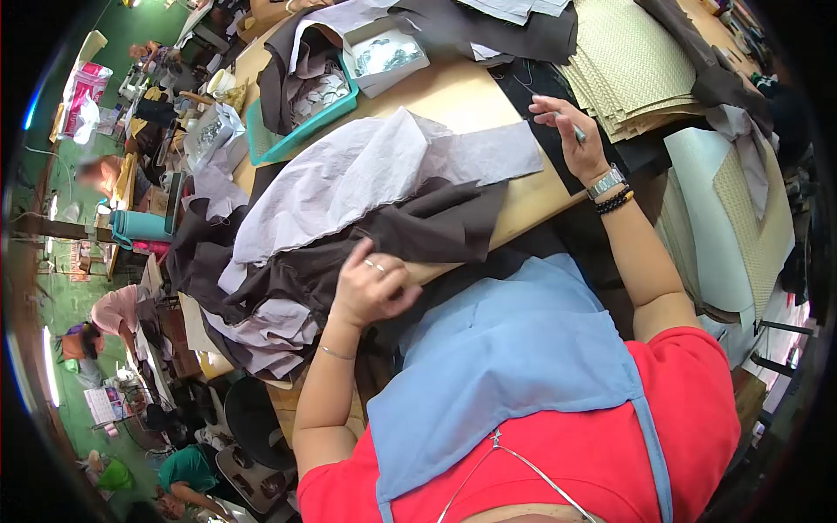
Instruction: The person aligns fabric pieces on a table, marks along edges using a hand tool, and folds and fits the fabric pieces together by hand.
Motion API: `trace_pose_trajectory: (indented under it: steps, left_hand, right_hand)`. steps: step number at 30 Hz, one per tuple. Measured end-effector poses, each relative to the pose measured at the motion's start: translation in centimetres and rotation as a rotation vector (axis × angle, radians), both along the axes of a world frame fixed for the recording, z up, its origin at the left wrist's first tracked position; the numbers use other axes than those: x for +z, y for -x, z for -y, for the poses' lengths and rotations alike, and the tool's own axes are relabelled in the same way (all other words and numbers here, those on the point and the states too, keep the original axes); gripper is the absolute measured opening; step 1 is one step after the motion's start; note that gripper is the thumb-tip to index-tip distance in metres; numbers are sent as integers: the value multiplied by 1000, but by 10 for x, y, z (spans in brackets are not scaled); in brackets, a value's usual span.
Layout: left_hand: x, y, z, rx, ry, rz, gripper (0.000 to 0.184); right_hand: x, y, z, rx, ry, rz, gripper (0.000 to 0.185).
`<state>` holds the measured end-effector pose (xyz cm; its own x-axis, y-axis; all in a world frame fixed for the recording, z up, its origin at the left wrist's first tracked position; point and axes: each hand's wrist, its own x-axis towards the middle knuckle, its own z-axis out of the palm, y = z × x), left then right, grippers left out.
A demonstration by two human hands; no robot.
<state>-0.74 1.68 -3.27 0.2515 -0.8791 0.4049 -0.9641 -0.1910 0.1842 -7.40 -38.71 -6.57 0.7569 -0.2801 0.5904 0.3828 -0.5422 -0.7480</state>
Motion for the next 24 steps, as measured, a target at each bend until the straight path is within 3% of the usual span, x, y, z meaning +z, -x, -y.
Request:
trace_pose_trajectory:
  steps: [2, 5, 7, 10, 13, 17, 21, 24]
  left_hand:
    - [5, 6, 2, -84, -39, -23, 24]
    - [29, -15, 44, -91, 168, 9, 24]
    - [36, -36, 82, -29, 161, 45, 32]
    - [38, -66, 129, 99, 89, 167, 35]
    - [44, -90, 137, 196, -208, 100, 34]
    - [56, -97, 113, 269, -276, 118, 15]
    - [59, -79, 88, 172, 32, 131, 6]
    - [57, -63, 83, 28, 79, 190, 2]
  right_hand:
    - [-2, 5, -3, -110, 80, -115, 33]
    - [-17, 0, -17, -127, -147, -93, 31]
    - [-16, -3, -30, -121, -211, -95, 29]
    - [-3, -1, -43, -72, -60, -126, 23]
    - [10, 4, -45, -34, 69, -188, 21]
    - [13, 7, -41, -42, 117, -208, 22]
    - [27, 2, -49, -50, 299, -3, 30]
    - [59, -4, -74, 44, 413, 155, 39]
